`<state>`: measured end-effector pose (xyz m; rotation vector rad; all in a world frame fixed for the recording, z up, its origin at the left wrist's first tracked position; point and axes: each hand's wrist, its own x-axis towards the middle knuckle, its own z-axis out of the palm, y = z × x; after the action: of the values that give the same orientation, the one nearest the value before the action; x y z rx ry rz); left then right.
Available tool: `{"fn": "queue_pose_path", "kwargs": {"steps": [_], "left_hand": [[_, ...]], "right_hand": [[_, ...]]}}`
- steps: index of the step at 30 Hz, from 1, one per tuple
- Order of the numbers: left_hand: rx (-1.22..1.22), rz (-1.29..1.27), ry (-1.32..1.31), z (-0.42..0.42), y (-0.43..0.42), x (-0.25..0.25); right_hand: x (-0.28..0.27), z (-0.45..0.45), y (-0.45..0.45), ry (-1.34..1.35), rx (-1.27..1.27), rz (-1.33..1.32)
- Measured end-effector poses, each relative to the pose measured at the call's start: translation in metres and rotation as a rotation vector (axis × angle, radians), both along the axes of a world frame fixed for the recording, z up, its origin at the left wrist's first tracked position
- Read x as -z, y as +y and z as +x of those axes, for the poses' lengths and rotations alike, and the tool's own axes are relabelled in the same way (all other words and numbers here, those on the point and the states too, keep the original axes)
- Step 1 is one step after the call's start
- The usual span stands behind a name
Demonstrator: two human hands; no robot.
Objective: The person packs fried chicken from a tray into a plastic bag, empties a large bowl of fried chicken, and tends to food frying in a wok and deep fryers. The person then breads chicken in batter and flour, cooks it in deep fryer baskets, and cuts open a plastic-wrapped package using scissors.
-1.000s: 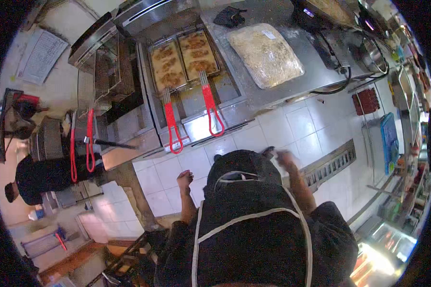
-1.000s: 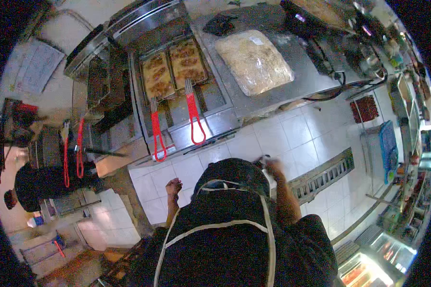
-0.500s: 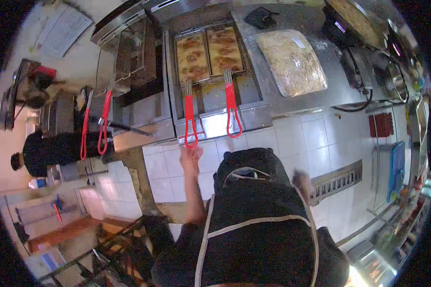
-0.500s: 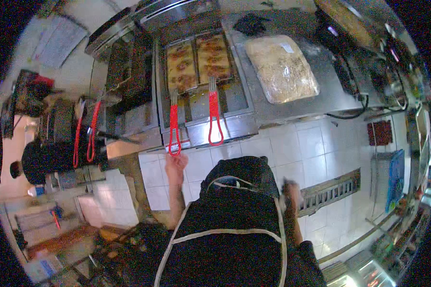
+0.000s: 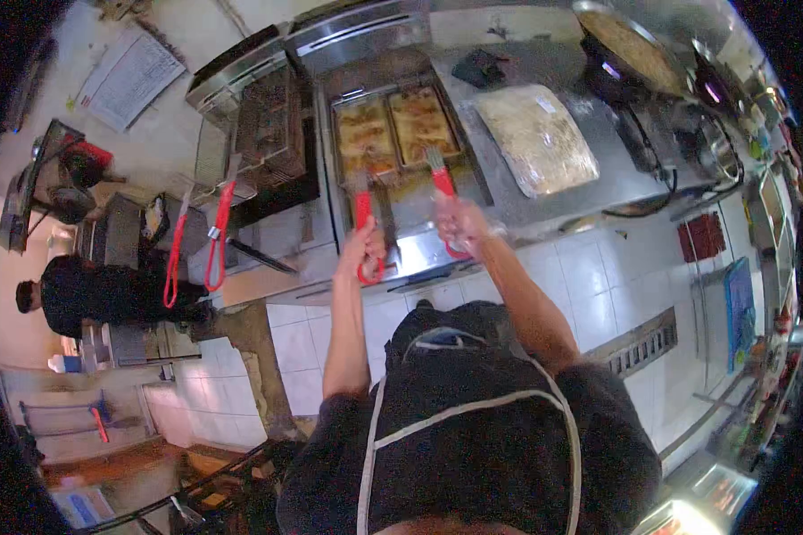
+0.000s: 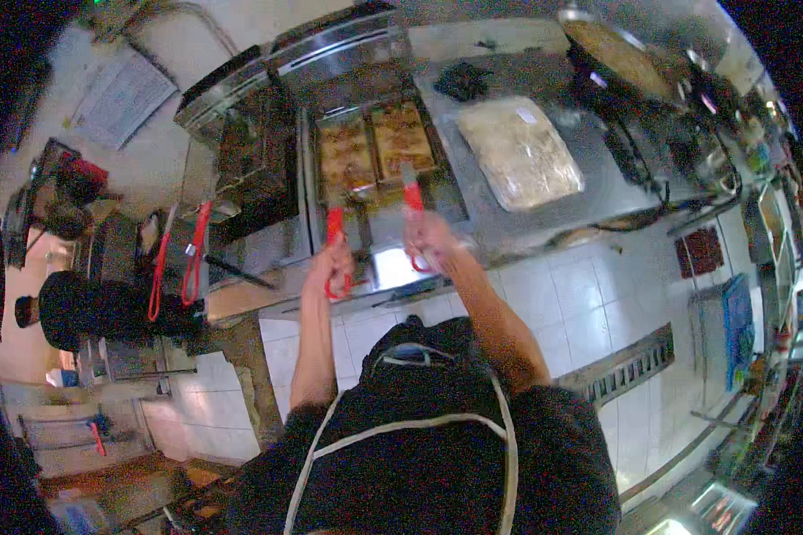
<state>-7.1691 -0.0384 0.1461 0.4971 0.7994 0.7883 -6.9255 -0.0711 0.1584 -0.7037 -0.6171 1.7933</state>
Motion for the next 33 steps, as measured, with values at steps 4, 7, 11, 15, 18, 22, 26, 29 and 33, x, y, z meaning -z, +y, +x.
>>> {"fn": "queue_pose_path", "kwargs": {"steps": [4,7,11,15,18,22,26,29,33], "left_hand": [[-0.037,0.045,0.047,0.011,-0.04,-0.004],[-0.036,0.012,0.088,0.004,-0.056,-0.005],[-0.057,0.021,0.062,0.002,-0.057,0.002],[-0.048,0.011,0.031,0.004,-0.049,-0.002],[-0.045,-0.01,0.008,0.002,-0.046,-0.006],[-0.054,-0.029,0.036,0.006,-0.036,-0.019],[-0.052,-0.087,0.019,0.012,-0.016,-0.031],[-0.074,-0.142,0.12,0.013,0.0,-0.025],[-0.003,-0.233,0.271,0.006,-0.002,0.003]], "right_hand": [[0.001,0.002,-0.032,-0.105,0.06,-0.251],[0.016,-0.011,-0.048,0.02,-0.063,-0.195],[0.016,-0.021,-0.052,-0.102,0.018,-0.215],[0.015,-0.016,-0.046,-0.062,-0.017,-0.216],[0.015,-0.013,-0.043,-0.034,-0.045,-0.202],[0.005,-0.015,-0.038,-0.016,-0.018,-0.308],[-0.001,-0.007,-0.018,-0.032,-0.065,-0.328],[0.019,-0.002,0.009,0.113,-0.096,-0.386],[0.027,0.002,-0.001,-0.431,-0.166,-0.246]]}}
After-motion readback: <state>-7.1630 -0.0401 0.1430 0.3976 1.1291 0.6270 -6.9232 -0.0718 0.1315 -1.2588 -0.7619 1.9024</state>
